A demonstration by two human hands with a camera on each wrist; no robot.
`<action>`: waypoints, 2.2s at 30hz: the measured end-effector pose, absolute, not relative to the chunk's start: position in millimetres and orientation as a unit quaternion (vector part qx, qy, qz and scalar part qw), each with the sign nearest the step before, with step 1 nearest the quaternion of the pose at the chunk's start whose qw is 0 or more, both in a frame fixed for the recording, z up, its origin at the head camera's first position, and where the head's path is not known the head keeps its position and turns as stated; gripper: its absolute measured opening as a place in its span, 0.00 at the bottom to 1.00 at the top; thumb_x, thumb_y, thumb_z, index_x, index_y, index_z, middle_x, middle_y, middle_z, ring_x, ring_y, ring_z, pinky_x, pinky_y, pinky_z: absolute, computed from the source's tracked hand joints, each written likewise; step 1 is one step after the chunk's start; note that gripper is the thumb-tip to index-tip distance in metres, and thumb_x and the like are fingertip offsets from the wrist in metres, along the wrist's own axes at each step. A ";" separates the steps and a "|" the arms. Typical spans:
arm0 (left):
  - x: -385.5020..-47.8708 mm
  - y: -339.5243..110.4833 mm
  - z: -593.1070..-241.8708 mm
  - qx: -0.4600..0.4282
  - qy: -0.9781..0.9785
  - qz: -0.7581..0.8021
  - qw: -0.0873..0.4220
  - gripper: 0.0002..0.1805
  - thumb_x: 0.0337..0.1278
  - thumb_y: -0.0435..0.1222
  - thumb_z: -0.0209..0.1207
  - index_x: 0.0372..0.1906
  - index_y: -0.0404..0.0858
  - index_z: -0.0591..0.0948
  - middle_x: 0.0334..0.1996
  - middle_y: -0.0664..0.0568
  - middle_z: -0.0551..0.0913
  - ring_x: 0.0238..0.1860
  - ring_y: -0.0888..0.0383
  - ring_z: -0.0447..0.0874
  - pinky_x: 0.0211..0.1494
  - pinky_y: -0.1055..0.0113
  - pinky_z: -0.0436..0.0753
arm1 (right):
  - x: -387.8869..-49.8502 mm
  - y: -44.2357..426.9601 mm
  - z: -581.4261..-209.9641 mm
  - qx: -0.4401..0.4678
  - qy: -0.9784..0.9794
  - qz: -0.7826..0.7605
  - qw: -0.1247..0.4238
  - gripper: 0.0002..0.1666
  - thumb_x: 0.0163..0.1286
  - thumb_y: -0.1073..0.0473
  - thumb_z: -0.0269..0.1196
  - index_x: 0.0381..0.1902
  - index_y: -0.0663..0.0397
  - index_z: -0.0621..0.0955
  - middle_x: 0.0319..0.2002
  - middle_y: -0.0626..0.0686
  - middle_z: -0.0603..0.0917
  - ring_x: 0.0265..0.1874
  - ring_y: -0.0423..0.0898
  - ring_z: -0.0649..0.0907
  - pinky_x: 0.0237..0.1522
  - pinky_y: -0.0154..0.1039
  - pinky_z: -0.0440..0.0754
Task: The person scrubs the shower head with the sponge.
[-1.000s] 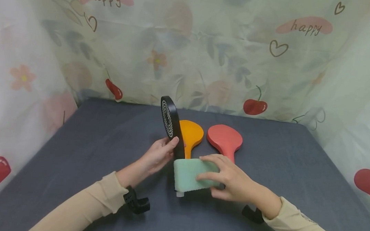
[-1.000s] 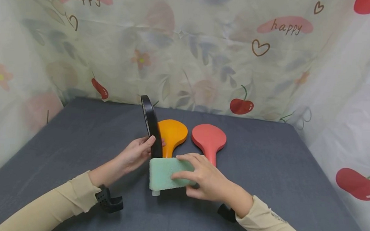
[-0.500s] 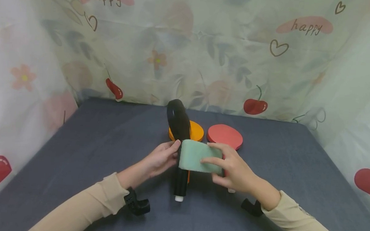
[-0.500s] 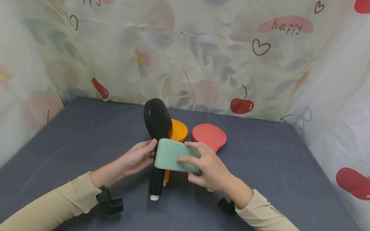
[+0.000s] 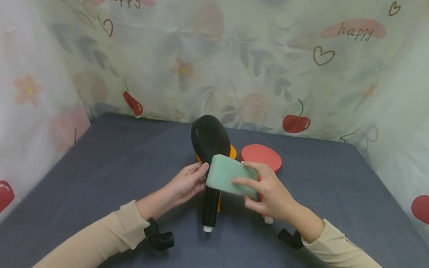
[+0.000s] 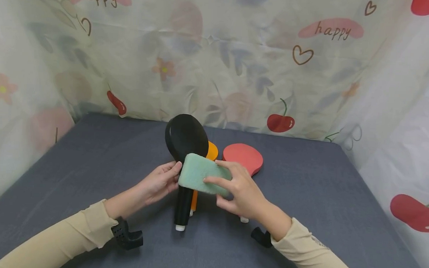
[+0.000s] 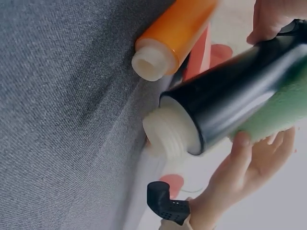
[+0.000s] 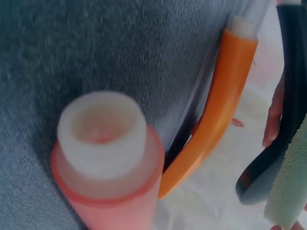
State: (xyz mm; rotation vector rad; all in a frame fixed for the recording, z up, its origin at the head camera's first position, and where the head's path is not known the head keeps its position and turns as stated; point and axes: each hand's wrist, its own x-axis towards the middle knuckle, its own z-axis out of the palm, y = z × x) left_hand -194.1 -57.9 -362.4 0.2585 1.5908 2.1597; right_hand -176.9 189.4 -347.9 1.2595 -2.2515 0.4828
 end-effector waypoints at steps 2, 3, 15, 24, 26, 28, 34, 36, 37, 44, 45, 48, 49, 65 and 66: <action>-193.7 -57.9 -361.3 0.091 0.585 0.777 0.215 0.26 0.72 0.44 0.41 0.62 0.27 0.63 0.50 0.50 0.74 0.49 0.63 0.75 0.50 0.72 0.78 | -174.0 188.5 -347.9 0.476 -0.825 0.172 0.251 0.26 0.48 0.60 0.64 0.49 0.40 0.81 0.57 0.61 0.72 0.54 0.53 0.73 0.47 0.51 0.75; -193.8 -57.7 -360.9 0.087 0.588 0.776 0.210 0.23 0.72 0.43 0.40 0.59 0.28 0.66 0.49 0.50 0.75 0.48 0.64 0.75 0.50 0.72 0.77 | -172.3 188.3 -348.2 0.483 -0.823 0.169 0.247 0.26 0.47 0.60 0.64 0.49 0.40 0.81 0.57 0.61 0.72 0.55 0.53 0.72 0.47 0.51 0.75; -194.8 -55.9 -356.0 0.045 0.590 0.786 0.177 0.22 0.72 0.40 0.40 0.61 0.30 0.67 0.54 0.49 0.75 0.52 0.61 0.76 0.59 0.64 0.76 | -157.1 187.5 -352.1 0.564 -0.786 0.122 0.223 0.30 0.39 0.61 0.67 0.45 0.33 0.81 0.56 0.56 0.74 0.54 0.50 0.71 0.51 0.47 0.74; -195.3 -55.4 -357.1 0.072 0.590 0.781 0.192 0.20 0.73 0.39 0.39 0.58 0.28 0.67 0.52 0.46 0.75 0.55 0.57 0.75 0.60 0.64 0.76 | -171.9 189.5 -338.9 0.463 -0.831 0.155 0.268 0.23 0.50 0.59 0.61 0.47 0.39 0.82 0.57 0.60 0.72 0.55 0.53 0.71 0.50 0.56 0.71; -195.1 -55.8 -357.6 0.081 0.589 0.780 0.196 0.23 0.73 0.39 0.38 0.63 0.27 0.62 0.60 0.39 0.70 0.61 0.55 0.71 0.66 0.58 0.70 | -175.9 188.7 -338.4 0.456 -0.826 0.162 0.288 0.23 0.50 0.59 0.62 0.48 0.41 0.81 0.56 0.61 0.73 0.54 0.54 0.72 0.48 0.58 0.72; -195.0 -56.1 -357.5 0.082 0.588 0.780 0.199 0.24 0.73 0.38 0.38 0.64 0.26 0.61 0.61 0.39 0.69 0.60 0.56 0.71 0.68 0.58 0.69 | -177.9 188.1 -339.3 0.456 -0.822 0.166 0.299 0.22 0.52 0.59 0.61 0.48 0.42 0.81 0.55 0.62 0.73 0.54 0.55 0.72 0.47 0.58 0.72; -195.4 -56.6 -354.8 0.060 0.594 0.781 0.184 0.21 0.72 0.39 0.40 0.59 0.28 0.67 0.47 0.55 0.75 0.49 0.65 0.76 0.51 0.73 0.78 | -169.0 188.0 -343.5 0.484 -0.821 0.156 0.258 0.23 0.51 0.57 0.63 0.49 0.38 0.81 0.56 0.61 0.72 0.54 0.53 0.73 0.47 0.55 0.73; -196.1 -56.7 -354.3 0.054 0.597 0.780 0.177 0.21 0.72 0.39 0.41 0.60 0.29 0.67 0.46 0.56 0.76 0.50 0.65 0.76 0.51 0.72 0.78 | -164.0 187.6 -345.6 0.505 -0.816 0.147 0.240 0.29 0.44 0.59 0.68 0.49 0.36 0.80 0.57 0.59 0.72 0.54 0.52 0.72 0.47 0.52 0.74; -196.6 -56.5 -353.9 0.049 0.595 0.783 0.174 0.21 0.72 0.39 0.41 0.60 0.30 0.67 0.47 0.56 0.76 0.49 0.65 0.76 0.52 0.72 0.78 | -161.5 187.3 -346.9 0.516 -0.812 0.142 0.232 0.30 0.43 0.59 0.69 0.49 0.35 0.80 0.57 0.58 0.72 0.54 0.51 0.72 0.48 0.51 0.74; -199.0 -58.3 -354.0 0.032 0.591 0.788 0.169 0.23 0.72 0.40 0.41 0.65 0.33 0.65 0.53 0.53 0.76 0.50 0.65 0.76 0.58 0.68 0.77 | -150.8 184.4 -353.0 0.583 -0.778 0.114 0.206 0.32 0.39 0.59 0.72 0.47 0.32 0.80 0.57 0.54 0.73 0.55 0.50 0.70 0.51 0.47 0.75; -199.1 -58.6 -353.8 0.032 0.591 0.787 0.171 0.23 0.72 0.40 0.41 0.65 0.33 0.65 0.55 0.51 0.75 0.51 0.64 0.76 0.61 0.66 0.76 | -150.9 184.7 -352.4 0.584 -0.777 0.112 0.207 0.32 0.39 0.59 0.72 0.47 0.32 0.81 0.57 0.54 0.73 0.55 0.49 0.70 0.51 0.47 0.74; -199.1 -59.0 -353.1 0.034 0.588 0.788 0.180 0.23 0.73 0.40 0.40 0.66 0.33 0.63 0.63 0.44 0.70 0.60 0.56 0.72 0.68 0.59 0.69 | -154.2 186.6 -349.0 0.572 -0.784 0.110 0.213 0.33 0.39 0.59 0.73 0.47 0.32 0.80 0.57 0.55 0.73 0.55 0.50 0.70 0.50 0.47 0.74; -199.0 -59.1 -352.7 0.038 0.585 0.789 0.184 0.24 0.73 0.40 0.39 0.67 0.33 0.62 0.65 0.43 0.67 0.63 0.54 0.69 0.69 0.57 0.67 | -156.3 187.5 -347.7 0.564 -0.789 0.110 0.217 0.33 0.39 0.60 0.72 0.47 0.32 0.80 0.57 0.55 0.73 0.55 0.50 0.71 0.50 0.48 0.74; -197.2 -58.9 -351.7 0.057 0.554 0.805 0.203 0.24 0.72 0.41 0.40 0.65 0.30 0.62 0.48 0.56 0.76 0.51 0.65 0.76 0.53 0.72 0.78 | -176.5 192.5 -348.1 0.463 -0.820 0.191 0.277 0.22 0.54 0.57 0.65 0.49 0.44 0.78 0.54 0.62 0.73 0.51 0.54 0.73 0.43 0.51 0.77; -197.2 -59.2 -351.6 0.057 0.549 0.810 0.201 0.24 0.72 0.41 0.40 0.64 0.31 0.63 0.46 0.58 0.77 0.49 0.67 0.76 0.52 0.73 0.79 | -174.8 192.5 -349.0 0.469 -0.819 0.191 0.271 0.21 0.56 0.56 0.64 0.49 0.44 0.78 0.55 0.62 0.72 0.51 0.53 0.73 0.43 0.50 0.77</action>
